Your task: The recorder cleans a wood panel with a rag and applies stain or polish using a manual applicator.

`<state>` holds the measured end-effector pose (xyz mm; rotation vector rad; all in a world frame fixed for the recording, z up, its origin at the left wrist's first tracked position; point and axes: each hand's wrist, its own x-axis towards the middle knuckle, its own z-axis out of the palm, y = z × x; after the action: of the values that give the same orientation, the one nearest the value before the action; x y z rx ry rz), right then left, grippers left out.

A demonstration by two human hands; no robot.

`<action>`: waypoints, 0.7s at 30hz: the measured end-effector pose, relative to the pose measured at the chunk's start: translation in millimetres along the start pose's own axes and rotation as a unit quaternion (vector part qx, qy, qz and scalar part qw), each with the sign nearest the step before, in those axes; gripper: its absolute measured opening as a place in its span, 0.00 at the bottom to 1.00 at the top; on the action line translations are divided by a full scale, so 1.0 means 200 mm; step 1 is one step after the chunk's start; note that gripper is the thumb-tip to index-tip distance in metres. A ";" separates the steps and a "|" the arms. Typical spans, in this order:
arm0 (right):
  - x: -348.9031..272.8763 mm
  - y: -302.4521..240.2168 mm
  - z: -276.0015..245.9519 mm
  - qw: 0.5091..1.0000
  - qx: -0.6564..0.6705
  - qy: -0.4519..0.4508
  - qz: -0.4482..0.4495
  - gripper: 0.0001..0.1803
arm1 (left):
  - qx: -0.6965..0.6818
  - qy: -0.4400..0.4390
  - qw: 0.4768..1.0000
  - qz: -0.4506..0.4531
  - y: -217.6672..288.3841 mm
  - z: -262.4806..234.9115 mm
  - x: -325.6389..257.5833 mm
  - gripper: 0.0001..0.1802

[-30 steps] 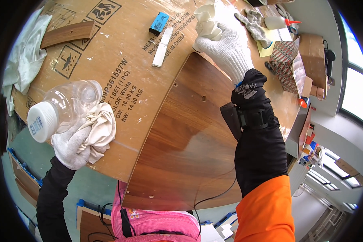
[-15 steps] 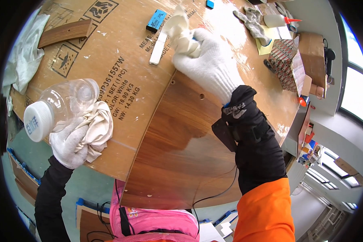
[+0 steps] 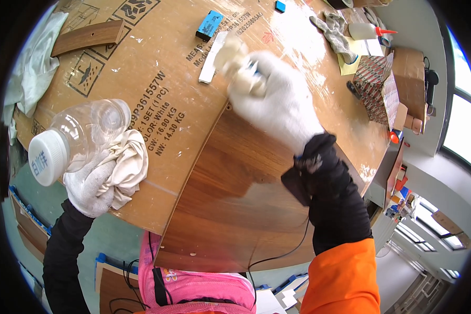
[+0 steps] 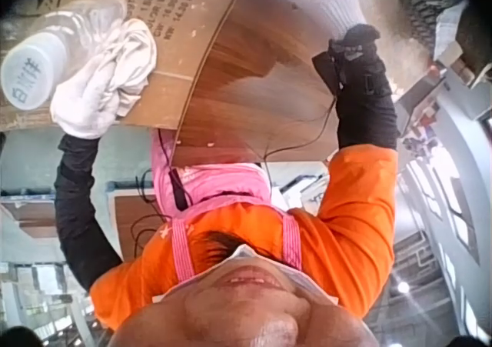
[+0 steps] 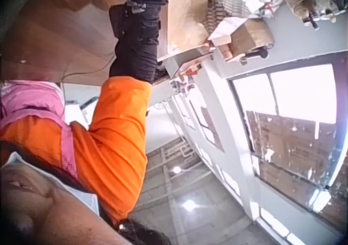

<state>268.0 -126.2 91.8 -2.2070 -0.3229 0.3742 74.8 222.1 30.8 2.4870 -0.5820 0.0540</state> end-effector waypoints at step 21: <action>-0.10 0.01 0.08 0.992 -0.110 -0.021 -0.058 0.08 | 0.007 -0.013 1.000 0.010 0.01 -0.01 0.03 0.25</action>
<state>243.3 -123.8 84.3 -2.3847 -0.5359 0.3357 79.2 218.9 33.6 2.4997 -0.6197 0.0343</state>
